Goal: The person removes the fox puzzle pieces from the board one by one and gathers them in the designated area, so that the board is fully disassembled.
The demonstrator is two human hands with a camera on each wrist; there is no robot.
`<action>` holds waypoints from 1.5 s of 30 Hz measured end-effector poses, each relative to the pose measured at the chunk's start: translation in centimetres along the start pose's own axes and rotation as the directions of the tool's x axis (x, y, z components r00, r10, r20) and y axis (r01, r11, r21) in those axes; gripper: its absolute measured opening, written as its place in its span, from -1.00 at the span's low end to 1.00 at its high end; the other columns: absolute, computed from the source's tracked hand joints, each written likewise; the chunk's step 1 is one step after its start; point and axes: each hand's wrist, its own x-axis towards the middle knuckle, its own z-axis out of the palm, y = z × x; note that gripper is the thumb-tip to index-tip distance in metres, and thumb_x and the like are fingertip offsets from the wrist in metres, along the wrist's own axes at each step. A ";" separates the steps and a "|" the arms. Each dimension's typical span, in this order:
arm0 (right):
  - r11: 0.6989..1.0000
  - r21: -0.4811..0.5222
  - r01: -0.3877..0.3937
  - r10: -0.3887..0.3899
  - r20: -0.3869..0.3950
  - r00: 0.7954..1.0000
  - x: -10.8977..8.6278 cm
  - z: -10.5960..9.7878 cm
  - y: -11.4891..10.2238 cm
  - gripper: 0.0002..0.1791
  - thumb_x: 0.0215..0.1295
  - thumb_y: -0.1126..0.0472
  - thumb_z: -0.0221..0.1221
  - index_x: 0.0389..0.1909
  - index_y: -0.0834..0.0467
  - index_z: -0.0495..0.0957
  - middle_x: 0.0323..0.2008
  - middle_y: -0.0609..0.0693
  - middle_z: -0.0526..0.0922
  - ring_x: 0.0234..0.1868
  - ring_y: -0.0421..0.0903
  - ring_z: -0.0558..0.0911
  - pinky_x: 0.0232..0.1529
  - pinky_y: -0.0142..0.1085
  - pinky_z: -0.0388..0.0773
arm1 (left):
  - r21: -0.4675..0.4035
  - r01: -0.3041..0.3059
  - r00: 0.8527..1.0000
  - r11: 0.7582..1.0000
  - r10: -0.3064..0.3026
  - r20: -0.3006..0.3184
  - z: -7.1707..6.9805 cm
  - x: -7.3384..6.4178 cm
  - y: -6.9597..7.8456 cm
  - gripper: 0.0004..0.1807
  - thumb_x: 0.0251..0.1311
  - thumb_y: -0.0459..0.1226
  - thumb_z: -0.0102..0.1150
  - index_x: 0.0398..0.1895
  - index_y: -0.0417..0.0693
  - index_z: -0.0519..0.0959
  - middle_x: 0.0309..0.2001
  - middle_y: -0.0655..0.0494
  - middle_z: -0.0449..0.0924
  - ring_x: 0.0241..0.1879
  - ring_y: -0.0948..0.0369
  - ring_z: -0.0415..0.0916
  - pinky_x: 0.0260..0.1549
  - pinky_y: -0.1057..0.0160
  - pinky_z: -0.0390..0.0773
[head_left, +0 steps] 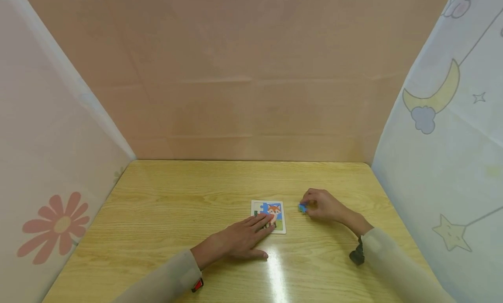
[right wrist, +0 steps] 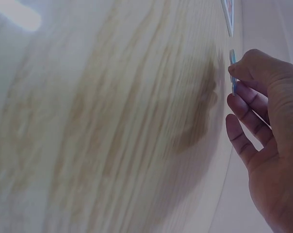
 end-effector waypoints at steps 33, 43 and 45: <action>0.999 0.019 0.037 -0.037 -0.004 0.999 -1.0 -0.1 0.5 -0.72 0.10 0.48 0.42 -0.14 0.21 0.80 -0.15 -0.01 0.73 -0.15 -0.09 0.71 -0.11 -0.15 0.74 | 0.002 -0.013 1.000 1.000 0.013 0.003 0.2 0.1 -0.3 -0.07 0.56 0.35 -0.24 0.75 0.02 -0.03 0.75 -0.03 -0.23 0.71 0.02 -0.18 0.64 0.07 0.05; 0.999 0.030 0.026 -0.026 0.004 1.000 0.2 -0.1 -0.1 -0.72 0.17 0.44 0.39 -0.07 0.26 0.79 -0.11 -0.02 0.73 -0.12 -0.08 0.72 -0.10 -0.14 0.75 | -0.002 0.001 1.000 1.000 -0.001 0.018 0.1 0.0 -0.3 -0.07 0.55 0.36 -0.25 0.76 0.04 -0.04 0.75 -0.02 -0.25 0.71 0.03 -0.20 0.63 0.07 0.06; 0.998 0.048 0.038 -0.039 0.016 0.999 0.6 -0.1 -0.2 -0.72 0.21 0.45 0.39 -0.04 0.29 0.77 -0.10 0.02 0.73 -0.13 -0.05 0.73 -0.13 -0.15 0.75 | -0.006 0.002 1.000 1.000 -0.002 0.018 0.1 0.0 -0.3 -0.07 0.55 0.36 -0.25 0.76 0.04 -0.04 0.75 -0.02 -0.25 0.71 0.03 -0.20 0.64 0.07 0.06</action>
